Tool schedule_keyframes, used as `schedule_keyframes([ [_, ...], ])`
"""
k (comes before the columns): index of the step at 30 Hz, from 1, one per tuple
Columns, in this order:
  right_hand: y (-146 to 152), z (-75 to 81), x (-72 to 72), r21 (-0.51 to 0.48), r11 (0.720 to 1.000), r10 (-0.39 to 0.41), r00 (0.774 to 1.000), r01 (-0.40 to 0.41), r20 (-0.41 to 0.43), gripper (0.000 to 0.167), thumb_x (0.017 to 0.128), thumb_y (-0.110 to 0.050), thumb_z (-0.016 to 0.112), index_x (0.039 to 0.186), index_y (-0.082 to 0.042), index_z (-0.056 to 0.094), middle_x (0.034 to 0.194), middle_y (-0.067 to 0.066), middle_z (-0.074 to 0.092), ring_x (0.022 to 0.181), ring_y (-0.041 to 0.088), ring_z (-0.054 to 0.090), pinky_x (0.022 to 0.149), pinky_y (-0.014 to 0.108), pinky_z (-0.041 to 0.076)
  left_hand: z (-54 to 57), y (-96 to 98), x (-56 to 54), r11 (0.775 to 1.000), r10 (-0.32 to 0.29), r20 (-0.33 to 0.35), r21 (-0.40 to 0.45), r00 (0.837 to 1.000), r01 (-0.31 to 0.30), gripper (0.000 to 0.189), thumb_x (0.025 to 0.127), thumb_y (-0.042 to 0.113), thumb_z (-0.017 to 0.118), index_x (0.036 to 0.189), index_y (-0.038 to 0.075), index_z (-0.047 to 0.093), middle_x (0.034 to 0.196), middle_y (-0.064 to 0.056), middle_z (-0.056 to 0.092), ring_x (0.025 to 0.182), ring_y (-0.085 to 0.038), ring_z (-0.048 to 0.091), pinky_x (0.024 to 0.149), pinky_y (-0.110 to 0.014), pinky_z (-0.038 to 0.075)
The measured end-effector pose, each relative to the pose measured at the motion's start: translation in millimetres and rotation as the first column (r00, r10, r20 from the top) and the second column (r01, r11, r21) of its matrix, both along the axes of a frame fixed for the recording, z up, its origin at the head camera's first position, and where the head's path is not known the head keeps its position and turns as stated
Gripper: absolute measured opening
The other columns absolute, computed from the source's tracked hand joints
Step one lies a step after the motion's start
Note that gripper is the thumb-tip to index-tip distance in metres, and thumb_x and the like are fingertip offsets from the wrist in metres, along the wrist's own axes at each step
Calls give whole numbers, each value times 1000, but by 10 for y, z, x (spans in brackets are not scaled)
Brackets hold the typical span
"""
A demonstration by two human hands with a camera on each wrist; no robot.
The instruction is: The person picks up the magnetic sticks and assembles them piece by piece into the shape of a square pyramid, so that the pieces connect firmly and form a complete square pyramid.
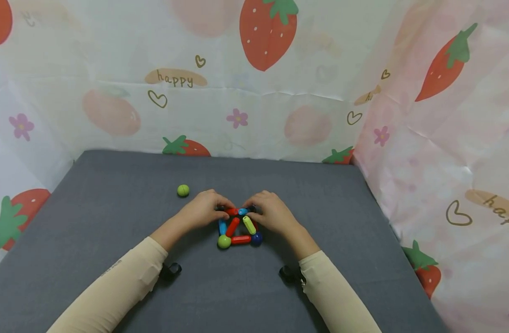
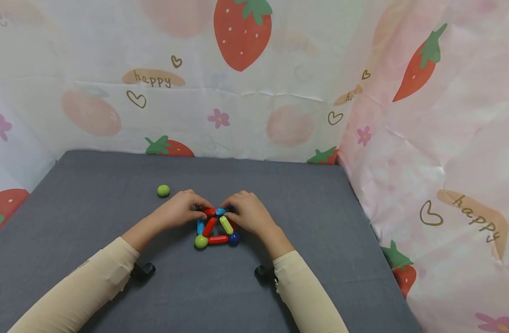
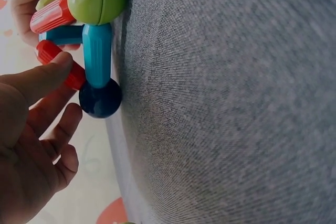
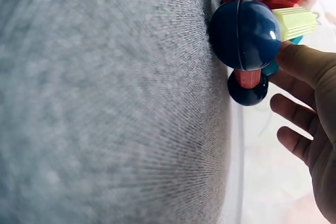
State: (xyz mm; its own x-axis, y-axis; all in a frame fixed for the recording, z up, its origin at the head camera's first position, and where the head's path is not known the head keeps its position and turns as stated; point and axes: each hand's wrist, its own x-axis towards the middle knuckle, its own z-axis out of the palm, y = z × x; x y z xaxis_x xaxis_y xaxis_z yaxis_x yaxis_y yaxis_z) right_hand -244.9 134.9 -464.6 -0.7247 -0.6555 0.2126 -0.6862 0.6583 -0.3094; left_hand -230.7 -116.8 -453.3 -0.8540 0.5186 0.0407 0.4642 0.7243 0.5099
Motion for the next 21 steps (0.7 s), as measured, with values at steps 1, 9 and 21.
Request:
schedule_keyframes([
  [1,-1,4,1,5,1000,1,1000,-1,-5,19,95,-26,76,114,-24,76,113,-7,72,111,18,60,102,43,47,2,1,1,1000,0,-1,-2,1000,0,25,93,23,78,118,23,78,106,10,75,94,-16,53,80,-34,44],
  [9,23,39,14,-5,1000,-7,1000,7,10,19,95,-26,77,113,-24,76,113,-7,72,110,17,61,102,42,47,20,0,8,1000,6,10,-5,1000,-6,25,93,22,77,118,23,78,106,9,74,94,-17,53,78,-34,45],
  [21,234,62,196,-112,987,-109,990,119,93,21,94,-27,77,113,-18,76,114,-4,73,106,17,60,95,40,50,31,27,6,999,22,11,-42,1000,-21,21,94,23,77,115,23,78,102,9,72,95,-17,52,80,-35,45],
])
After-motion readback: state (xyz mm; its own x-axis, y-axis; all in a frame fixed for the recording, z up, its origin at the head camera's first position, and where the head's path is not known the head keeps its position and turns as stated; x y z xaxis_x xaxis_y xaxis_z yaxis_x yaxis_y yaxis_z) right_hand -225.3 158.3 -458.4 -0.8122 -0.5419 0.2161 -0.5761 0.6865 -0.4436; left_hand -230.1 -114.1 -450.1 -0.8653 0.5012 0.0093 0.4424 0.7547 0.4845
